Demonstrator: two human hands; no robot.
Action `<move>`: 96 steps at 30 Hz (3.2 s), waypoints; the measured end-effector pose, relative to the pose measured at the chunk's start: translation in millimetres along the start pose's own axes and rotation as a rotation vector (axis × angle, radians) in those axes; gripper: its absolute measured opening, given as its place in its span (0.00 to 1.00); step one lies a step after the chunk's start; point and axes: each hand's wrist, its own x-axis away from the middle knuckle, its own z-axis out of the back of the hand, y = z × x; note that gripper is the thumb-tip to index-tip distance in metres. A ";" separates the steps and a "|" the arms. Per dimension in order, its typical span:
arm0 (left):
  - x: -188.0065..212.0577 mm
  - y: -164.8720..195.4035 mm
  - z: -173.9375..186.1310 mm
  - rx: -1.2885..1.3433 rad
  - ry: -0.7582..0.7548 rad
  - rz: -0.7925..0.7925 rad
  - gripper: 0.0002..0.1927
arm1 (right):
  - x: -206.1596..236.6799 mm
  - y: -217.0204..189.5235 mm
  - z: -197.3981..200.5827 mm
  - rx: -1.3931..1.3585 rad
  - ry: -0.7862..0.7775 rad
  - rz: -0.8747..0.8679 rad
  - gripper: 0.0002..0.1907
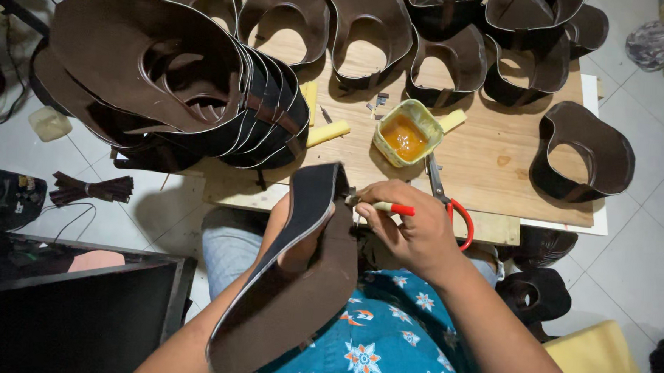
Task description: The person holds a brown shoe upper in one hand and uses a brush to apply glue from a small container along its edge, working around the rim. Finished uppers are set on the table among a large stack of similar shoe components.
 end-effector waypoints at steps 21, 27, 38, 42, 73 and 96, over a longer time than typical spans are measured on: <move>8.9 36.1 -16.2 0.004 -0.040 -0.065 0.10 | 14.7 0.8 -4.0 -0.135 0.074 -0.199 0.05; -1.8 26.1 -4.2 -0.120 -0.147 -0.029 0.11 | 10.9 6.6 -2.5 -0.016 0.027 -0.056 0.06; 6.7 68.8 -6.0 -0.768 0.030 -0.388 0.22 | 25.3 51.3 -8.9 -0.057 0.266 -0.209 0.11; 1.0 77.9 -5.9 -0.747 0.127 -0.443 0.17 | 14.6 86.8 1.8 0.093 0.302 -0.300 0.11; -8.0 10.8 16.5 0.540 -0.033 0.056 0.22 | 2.1 17.8 3.0 -0.662 0.227 -0.325 0.11; 3.9 70.3 -13.9 -0.509 -0.020 -0.561 0.13 | -17.1 23.3 15.3 -0.503 0.122 -0.122 0.09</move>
